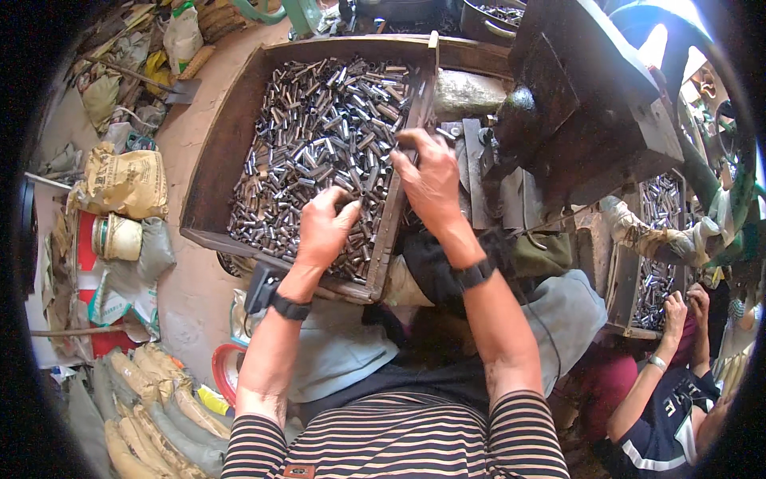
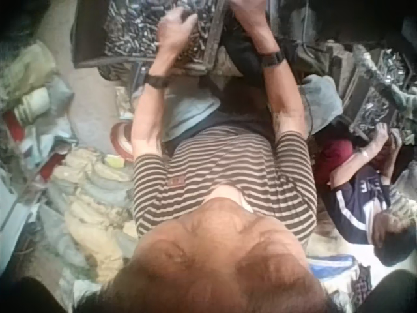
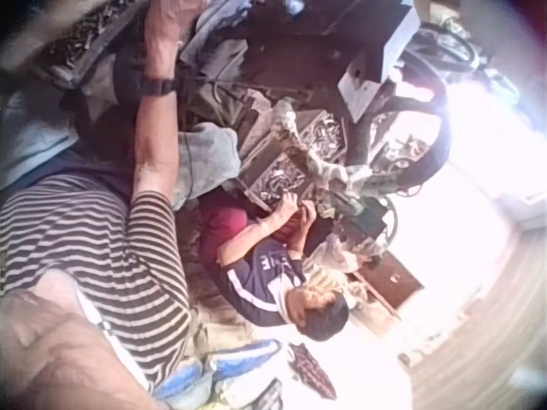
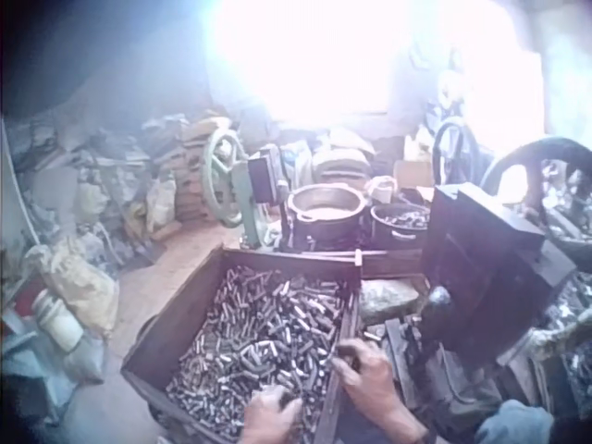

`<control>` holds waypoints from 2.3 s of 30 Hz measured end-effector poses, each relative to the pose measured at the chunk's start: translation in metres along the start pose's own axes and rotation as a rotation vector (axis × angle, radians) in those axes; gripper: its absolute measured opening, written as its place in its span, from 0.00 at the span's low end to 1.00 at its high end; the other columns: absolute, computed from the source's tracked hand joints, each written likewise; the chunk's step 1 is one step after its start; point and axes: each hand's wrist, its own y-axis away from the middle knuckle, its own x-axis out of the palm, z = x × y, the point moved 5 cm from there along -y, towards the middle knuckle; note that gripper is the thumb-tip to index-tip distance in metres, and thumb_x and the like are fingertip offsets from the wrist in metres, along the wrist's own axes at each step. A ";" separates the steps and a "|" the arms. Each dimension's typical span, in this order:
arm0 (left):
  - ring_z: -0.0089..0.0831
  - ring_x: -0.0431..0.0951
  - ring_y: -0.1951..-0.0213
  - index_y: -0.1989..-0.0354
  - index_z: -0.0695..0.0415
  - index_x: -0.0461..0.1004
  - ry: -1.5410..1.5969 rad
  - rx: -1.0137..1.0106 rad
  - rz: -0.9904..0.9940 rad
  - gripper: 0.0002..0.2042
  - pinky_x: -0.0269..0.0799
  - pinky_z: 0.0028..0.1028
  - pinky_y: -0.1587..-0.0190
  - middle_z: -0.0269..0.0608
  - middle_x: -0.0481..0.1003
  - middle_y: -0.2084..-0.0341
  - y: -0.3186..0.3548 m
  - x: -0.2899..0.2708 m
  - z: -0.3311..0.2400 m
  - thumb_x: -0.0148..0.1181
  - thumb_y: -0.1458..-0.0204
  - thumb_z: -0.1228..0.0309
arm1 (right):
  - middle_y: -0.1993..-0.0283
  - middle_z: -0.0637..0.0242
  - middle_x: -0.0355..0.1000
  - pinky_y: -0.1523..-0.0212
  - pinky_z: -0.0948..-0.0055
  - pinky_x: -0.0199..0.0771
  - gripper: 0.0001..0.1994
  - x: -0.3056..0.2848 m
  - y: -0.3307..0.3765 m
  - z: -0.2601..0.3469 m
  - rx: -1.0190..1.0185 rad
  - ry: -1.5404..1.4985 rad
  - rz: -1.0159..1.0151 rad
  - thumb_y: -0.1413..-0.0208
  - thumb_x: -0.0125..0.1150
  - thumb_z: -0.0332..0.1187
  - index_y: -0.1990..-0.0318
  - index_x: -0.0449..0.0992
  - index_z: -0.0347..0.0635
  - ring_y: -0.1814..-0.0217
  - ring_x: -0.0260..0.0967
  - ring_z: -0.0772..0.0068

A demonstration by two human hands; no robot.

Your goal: Processing small metal sleeves using a manual punch press by loading a part, engaging the press, and removing the part.

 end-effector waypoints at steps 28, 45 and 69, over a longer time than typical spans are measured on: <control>0.19 0.76 0.72 0.62 0.59 0.70 1.287 -0.406 0.134 0.05 0.74 0.20 0.69 0.35 0.74 0.71 0.054 -0.022 -0.017 0.56 0.46 0.75 | 0.69 0.67 0.72 0.69 0.77 0.78 0.06 0.011 0.097 0.028 0.709 -1.085 0.249 0.43 0.60 0.30 0.63 0.73 0.37 0.70 0.73 0.78; 0.17 0.72 0.76 0.62 0.59 0.72 1.113 -0.446 0.031 0.06 0.68 0.17 0.75 0.32 0.73 0.77 0.058 -0.014 -0.015 0.55 0.41 0.69 | 0.71 0.70 0.71 0.68 0.78 0.74 0.05 0.004 0.101 0.029 0.592 -0.939 0.196 0.42 0.58 0.29 0.66 0.71 0.38 0.71 0.71 0.80; 0.26 0.78 0.67 0.60 0.56 0.71 1.585 -0.444 0.173 0.08 0.79 0.28 0.64 0.37 0.76 0.68 0.051 0.002 -0.015 0.54 0.41 0.66 | 0.71 0.72 0.72 0.67 0.81 0.68 0.08 0.005 0.067 0.042 0.497 -0.729 0.518 0.43 0.60 0.34 0.66 0.75 0.37 0.69 0.68 0.84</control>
